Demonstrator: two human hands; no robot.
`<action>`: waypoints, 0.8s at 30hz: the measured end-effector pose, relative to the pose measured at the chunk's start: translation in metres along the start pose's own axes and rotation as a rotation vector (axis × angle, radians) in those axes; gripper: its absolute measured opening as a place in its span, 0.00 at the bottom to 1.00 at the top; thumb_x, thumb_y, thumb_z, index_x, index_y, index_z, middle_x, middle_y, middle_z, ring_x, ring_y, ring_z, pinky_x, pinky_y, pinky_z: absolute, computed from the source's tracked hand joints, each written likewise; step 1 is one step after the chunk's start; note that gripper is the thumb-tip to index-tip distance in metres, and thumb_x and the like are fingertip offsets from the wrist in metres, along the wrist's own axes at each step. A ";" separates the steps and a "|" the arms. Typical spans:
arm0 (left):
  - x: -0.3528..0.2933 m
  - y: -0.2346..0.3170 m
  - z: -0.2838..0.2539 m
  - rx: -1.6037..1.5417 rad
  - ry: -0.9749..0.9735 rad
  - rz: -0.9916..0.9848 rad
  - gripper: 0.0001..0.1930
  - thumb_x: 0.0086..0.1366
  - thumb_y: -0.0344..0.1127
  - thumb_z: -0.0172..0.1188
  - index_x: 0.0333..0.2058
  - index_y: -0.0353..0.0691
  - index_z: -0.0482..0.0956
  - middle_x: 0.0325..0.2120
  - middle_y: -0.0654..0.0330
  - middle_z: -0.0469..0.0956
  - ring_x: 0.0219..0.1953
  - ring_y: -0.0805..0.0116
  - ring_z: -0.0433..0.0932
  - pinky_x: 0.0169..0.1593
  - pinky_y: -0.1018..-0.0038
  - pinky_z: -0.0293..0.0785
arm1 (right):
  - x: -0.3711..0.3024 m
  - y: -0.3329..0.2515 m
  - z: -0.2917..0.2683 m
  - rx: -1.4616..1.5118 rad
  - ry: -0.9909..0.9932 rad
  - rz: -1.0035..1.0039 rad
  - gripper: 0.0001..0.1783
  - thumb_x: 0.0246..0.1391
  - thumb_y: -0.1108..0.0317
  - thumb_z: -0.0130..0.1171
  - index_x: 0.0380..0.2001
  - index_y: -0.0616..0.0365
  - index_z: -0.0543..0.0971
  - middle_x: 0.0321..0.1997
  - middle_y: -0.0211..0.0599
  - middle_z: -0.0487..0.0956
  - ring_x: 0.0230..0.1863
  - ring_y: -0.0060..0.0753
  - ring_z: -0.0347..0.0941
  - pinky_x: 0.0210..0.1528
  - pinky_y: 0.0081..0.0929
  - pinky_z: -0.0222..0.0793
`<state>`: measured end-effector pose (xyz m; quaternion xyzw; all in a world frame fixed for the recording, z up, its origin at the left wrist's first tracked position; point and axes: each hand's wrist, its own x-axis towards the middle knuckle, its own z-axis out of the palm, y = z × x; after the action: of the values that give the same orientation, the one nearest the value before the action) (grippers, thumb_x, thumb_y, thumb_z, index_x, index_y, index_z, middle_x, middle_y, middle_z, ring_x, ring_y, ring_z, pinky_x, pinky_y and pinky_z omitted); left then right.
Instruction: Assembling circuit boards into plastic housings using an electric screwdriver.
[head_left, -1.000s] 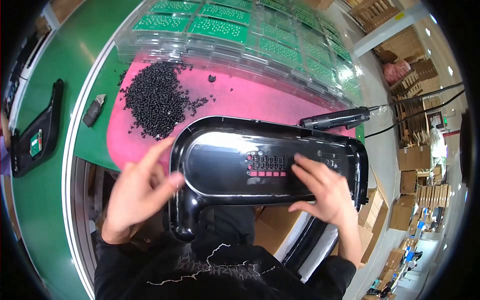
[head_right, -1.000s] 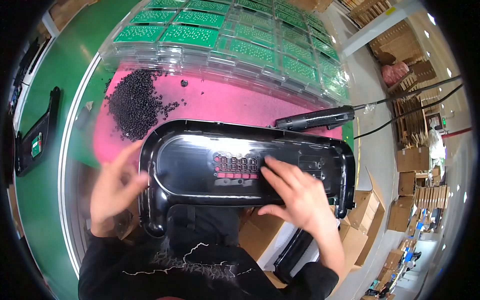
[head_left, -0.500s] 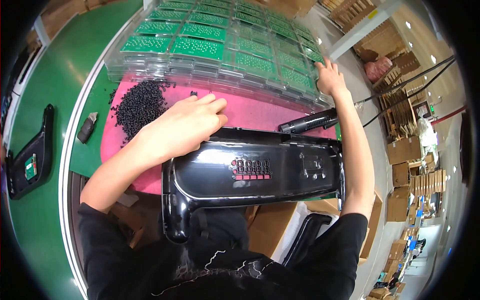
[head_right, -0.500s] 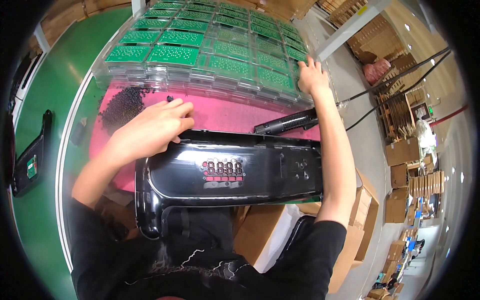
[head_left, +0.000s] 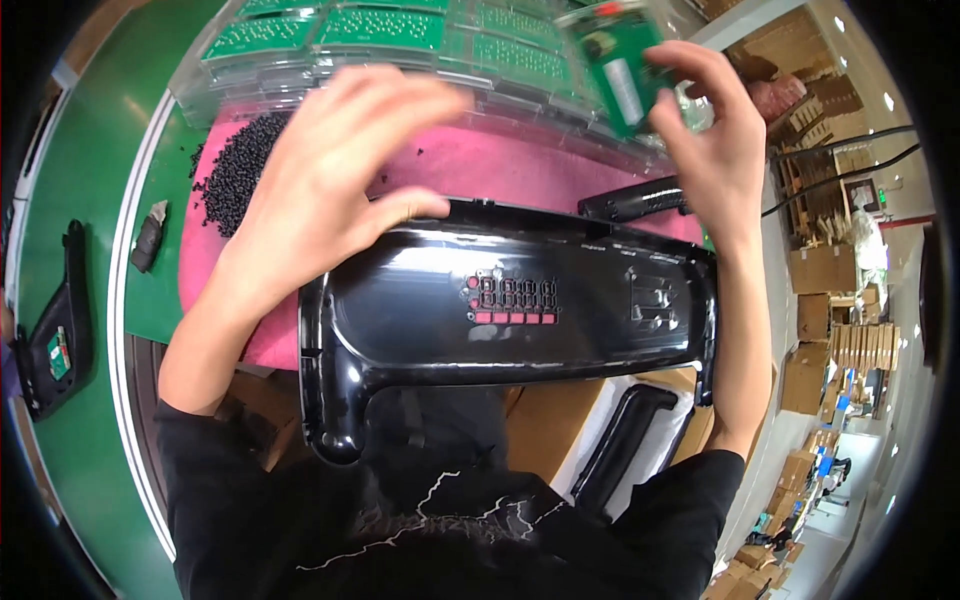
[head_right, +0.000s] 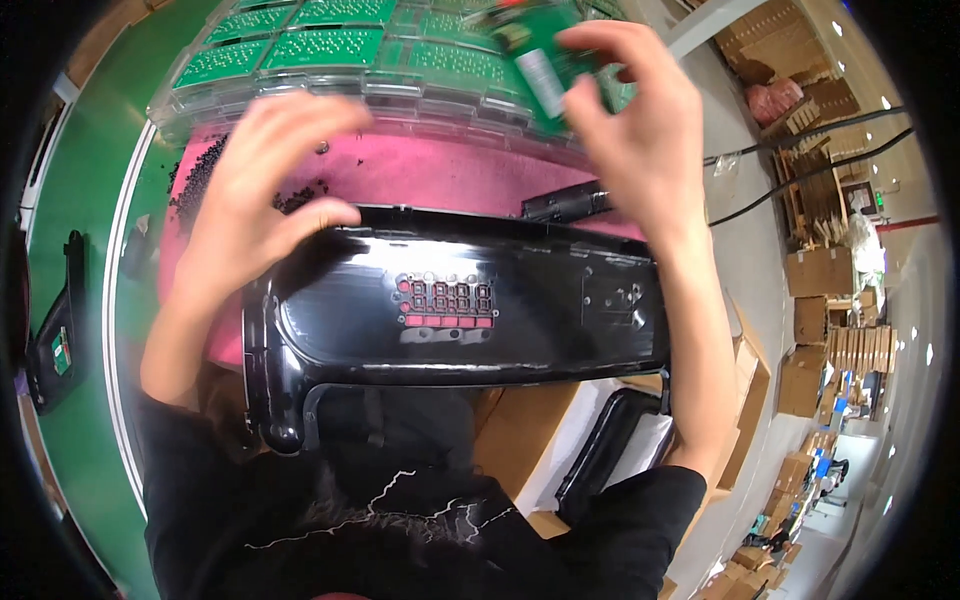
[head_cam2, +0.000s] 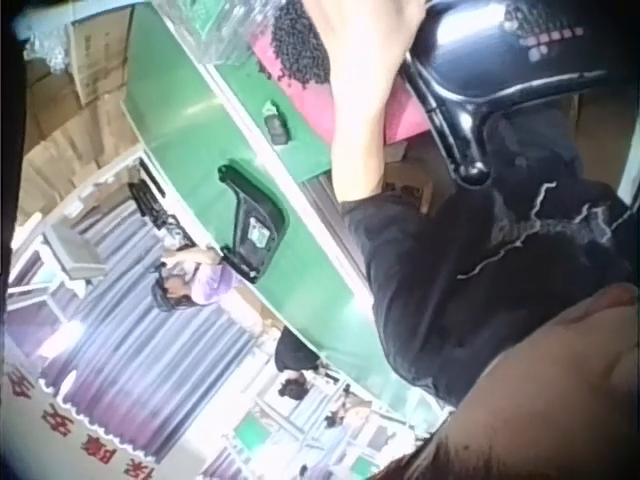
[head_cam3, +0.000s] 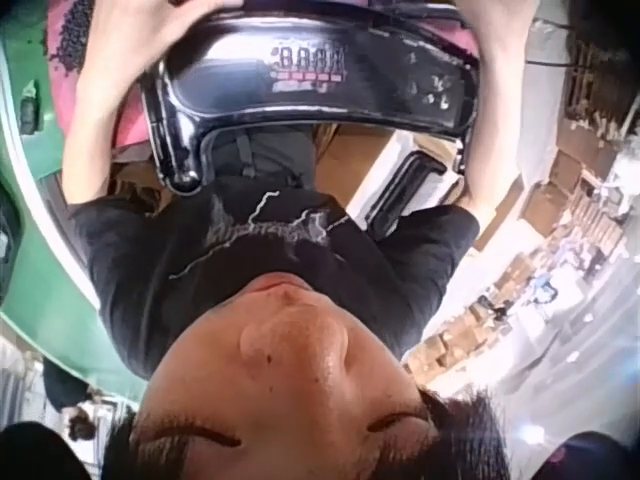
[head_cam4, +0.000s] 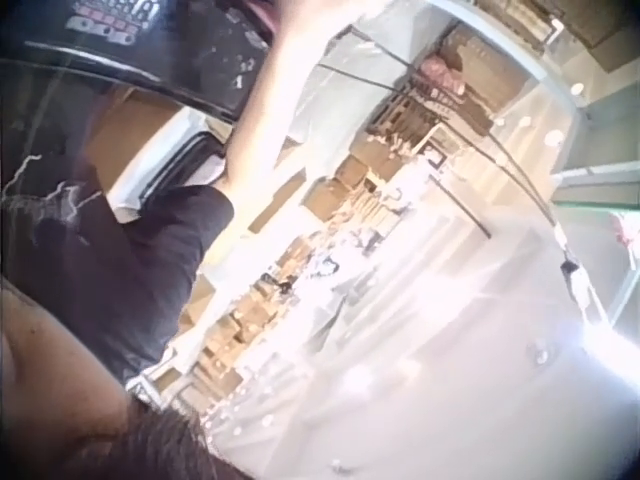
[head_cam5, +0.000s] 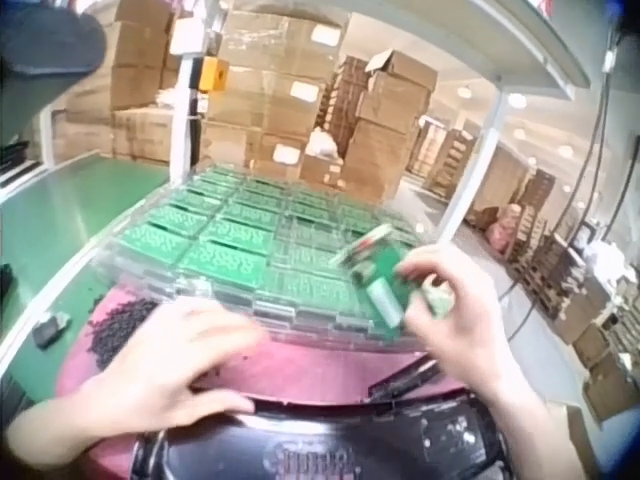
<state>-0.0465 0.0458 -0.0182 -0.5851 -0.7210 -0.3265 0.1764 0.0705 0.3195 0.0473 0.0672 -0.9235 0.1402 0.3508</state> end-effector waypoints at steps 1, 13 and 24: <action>0.002 0.005 0.001 -0.003 0.137 -0.026 0.35 0.41 0.34 0.75 0.52 0.37 0.76 0.53 0.57 0.77 0.55 0.52 0.73 0.59 0.60 0.68 | -0.005 -0.022 -0.001 0.018 -0.086 -0.024 0.15 0.47 0.80 0.56 0.41 0.60 0.79 0.42 0.39 0.81 0.41 0.34 0.78 0.46 0.27 0.73; -0.001 0.017 -0.002 -0.073 0.096 0.210 0.36 0.35 0.34 0.78 0.48 0.32 0.78 0.43 0.52 0.78 0.47 0.51 0.76 0.52 0.62 0.73 | -0.040 -0.074 -0.007 0.376 -0.294 0.044 0.15 0.44 0.83 0.61 0.39 0.65 0.77 0.40 0.43 0.78 0.41 0.35 0.76 0.42 0.24 0.70; -0.002 0.028 0.005 -0.303 -0.177 0.260 0.33 0.36 0.48 0.78 0.42 0.35 0.81 0.33 0.58 0.79 0.32 0.59 0.78 0.35 0.68 0.73 | -0.113 -0.075 -0.033 0.477 -0.281 0.320 0.09 0.47 0.78 0.69 0.33 0.65 0.81 0.31 0.39 0.82 0.28 0.33 0.80 0.34 0.24 0.75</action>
<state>-0.0181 0.0503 -0.0153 -0.7194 -0.5948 -0.3530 0.0629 0.1916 0.2606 0.0115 0.0202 -0.9029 0.3953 0.1678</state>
